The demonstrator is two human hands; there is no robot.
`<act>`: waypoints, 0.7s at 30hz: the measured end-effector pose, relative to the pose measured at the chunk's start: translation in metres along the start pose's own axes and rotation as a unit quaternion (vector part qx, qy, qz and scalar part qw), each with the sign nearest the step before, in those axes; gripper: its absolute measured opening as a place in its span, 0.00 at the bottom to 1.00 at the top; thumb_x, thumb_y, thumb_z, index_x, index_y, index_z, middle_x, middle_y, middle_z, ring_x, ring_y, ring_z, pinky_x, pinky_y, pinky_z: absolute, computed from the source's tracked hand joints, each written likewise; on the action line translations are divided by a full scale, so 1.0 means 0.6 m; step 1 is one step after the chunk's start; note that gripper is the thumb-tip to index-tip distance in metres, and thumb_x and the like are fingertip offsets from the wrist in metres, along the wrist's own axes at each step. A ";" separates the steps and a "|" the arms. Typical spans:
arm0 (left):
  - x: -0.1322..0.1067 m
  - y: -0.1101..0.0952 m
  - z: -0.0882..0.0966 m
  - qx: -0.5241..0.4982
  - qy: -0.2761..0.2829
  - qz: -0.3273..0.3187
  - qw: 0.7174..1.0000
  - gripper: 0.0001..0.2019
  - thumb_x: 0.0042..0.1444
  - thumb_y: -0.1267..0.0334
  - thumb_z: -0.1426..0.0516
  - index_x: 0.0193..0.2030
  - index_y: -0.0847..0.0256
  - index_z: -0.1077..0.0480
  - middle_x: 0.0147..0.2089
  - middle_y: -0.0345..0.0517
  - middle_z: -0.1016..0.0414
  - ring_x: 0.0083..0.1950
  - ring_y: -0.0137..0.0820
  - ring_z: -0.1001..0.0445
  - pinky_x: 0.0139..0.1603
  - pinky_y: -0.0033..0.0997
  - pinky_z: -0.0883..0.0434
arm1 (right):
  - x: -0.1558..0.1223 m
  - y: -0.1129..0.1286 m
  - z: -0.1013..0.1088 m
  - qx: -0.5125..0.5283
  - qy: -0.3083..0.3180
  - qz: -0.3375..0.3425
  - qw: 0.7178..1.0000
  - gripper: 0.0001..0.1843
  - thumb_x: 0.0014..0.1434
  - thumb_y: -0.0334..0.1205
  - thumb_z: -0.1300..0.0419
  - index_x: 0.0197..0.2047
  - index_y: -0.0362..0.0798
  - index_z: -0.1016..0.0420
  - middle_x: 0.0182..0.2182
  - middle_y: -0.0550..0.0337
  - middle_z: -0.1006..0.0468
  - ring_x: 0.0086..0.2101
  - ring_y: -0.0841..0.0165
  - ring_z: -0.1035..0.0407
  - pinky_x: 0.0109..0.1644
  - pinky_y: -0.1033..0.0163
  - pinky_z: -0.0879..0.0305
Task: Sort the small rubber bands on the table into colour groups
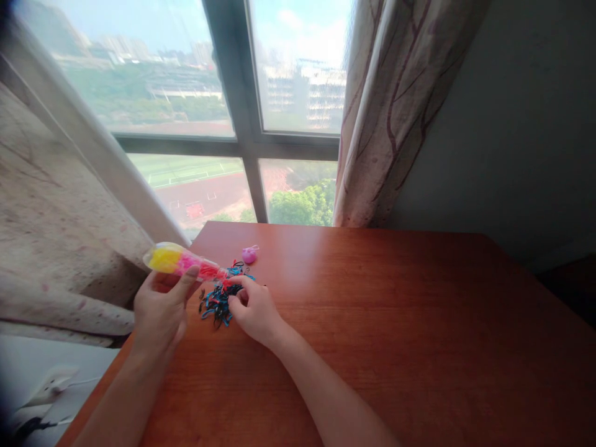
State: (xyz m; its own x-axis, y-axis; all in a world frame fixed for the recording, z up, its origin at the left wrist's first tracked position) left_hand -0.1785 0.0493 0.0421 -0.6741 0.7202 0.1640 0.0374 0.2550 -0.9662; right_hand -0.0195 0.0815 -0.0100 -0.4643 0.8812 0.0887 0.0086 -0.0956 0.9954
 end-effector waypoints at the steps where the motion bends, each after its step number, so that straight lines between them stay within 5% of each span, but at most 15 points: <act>1: 0.001 -0.003 0.001 0.009 -0.001 -0.012 1.000 0.17 0.40 0.61 0.28 0.38 0.59 0.25 0.34 0.36 0.21 0.36 0.28 0.22 0.43 0.25 0.25 | 0.000 0.002 0.002 -0.015 -0.005 0.010 1.000 0.17 0.56 0.37 0.44 0.49 0.48 0.28 0.18 0.72 0.39 0.20 0.74 0.45 0.26 0.68 0.49; 6: -0.003 -0.022 -0.003 0.034 0.002 -0.061 0.998 0.18 0.39 0.66 0.28 0.39 0.59 0.23 0.37 0.39 0.19 0.41 0.34 0.19 0.45 0.29 0.23 | 0.000 0.015 0.019 -0.090 -0.045 0.044 0.994 0.17 0.58 0.36 0.46 0.49 0.48 0.25 0.18 0.71 0.38 0.20 0.73 0.44 0.27 0.68 0.47; 21: -0.015 -0.036 -0.034 0.088 0.073 -0.054 0.992 0.23 0.39 0.67 0.29 0.45 0.60 0.23 0.45 0.42 0.17 0.46 0.36 0.19 0.48 0.32 0.21 | 0.011 0.002 0.060 -0.139 -0.105 0.040 0.984 0.15 0.59 0.38 0.47 0.45 0.45 0.23 0.20 0.68 0.34 0.22 0.72 0.40 0.28 0.68 0.45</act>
State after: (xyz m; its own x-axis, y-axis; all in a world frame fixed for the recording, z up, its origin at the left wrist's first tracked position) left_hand -0.1582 0.0501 0.0654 -0.5519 0.7847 0.2823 -0.1670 0.2277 -0.9593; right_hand 0.0093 0.1037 -0.0069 -0.2783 0.9394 0.2002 -0.2184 -0.2649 0.9392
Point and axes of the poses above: each hand's wrist, its own x-axis towards the middle knuckle, its own z-axis out of the back of the hand, y = z × x, the point moved 6 cm from there along x, towards the middle knuckle
